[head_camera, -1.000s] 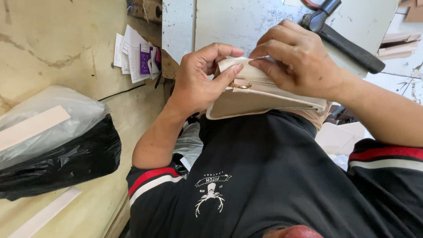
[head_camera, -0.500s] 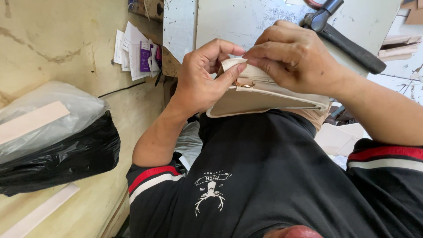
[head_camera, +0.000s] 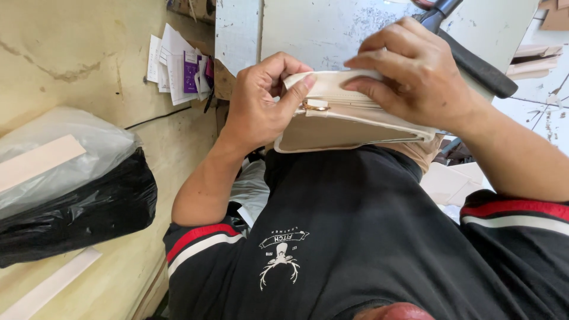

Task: Folding and hammering the edges of a leather component during assembly

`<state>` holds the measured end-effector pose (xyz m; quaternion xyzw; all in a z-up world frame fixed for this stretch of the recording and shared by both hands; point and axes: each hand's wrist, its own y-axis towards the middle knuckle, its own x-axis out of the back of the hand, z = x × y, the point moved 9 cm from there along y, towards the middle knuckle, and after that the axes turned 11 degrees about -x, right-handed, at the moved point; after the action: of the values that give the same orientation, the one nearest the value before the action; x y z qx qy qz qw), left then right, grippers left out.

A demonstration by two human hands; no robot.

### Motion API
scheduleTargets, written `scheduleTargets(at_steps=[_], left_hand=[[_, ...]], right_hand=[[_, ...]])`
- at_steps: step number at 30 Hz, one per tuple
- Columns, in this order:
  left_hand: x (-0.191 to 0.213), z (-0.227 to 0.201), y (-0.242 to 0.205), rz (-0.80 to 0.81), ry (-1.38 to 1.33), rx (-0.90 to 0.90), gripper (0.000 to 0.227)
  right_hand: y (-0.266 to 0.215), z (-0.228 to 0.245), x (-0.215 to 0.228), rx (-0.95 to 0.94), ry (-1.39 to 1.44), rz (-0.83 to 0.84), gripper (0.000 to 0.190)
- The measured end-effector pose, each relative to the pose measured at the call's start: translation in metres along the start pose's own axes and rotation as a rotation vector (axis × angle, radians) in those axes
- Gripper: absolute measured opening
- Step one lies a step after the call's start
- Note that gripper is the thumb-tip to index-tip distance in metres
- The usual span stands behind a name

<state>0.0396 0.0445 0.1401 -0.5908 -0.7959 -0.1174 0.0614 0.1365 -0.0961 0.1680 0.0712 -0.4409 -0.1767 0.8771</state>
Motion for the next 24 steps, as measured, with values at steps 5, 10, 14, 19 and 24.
scheduleTargets(at_steps=[5, 10, 14, 19, 24], left_hand=[[-0.003, 0.003, -0.001, 0.022, -0.025, 0.007, 0.013], [-0.003, 0.008, -0.005, 0.016, -0.066, 0.046, 0.011], [-0.004, 0.008, -0.005, 0.015, -0.072, 0.038, 0.009], [-0.007, 0.007, -0.004, 0.057, -0.089, 0.019, 0.009], [-0.014, -0.012, 0.011, 0.280, 0.082, -0.156, 0.008]], right_hand=[[-0.008, -0.003, 0.000, 0.000, -0.009, -0.067, 0.019], [-0.007, -0.012, -0.006, -0.063, 0.186, -0.008, 0.015], [-0.006, -0.022, -0.011, -0.208, 0.270, 0.066, 0.011], [-0.002, -0.020, -0.019, -0.289, 0.370, 0.223, 0.007], [-0.004, -0.019, -0.032, -0.226, 0.336, 0.259, 0.008]])
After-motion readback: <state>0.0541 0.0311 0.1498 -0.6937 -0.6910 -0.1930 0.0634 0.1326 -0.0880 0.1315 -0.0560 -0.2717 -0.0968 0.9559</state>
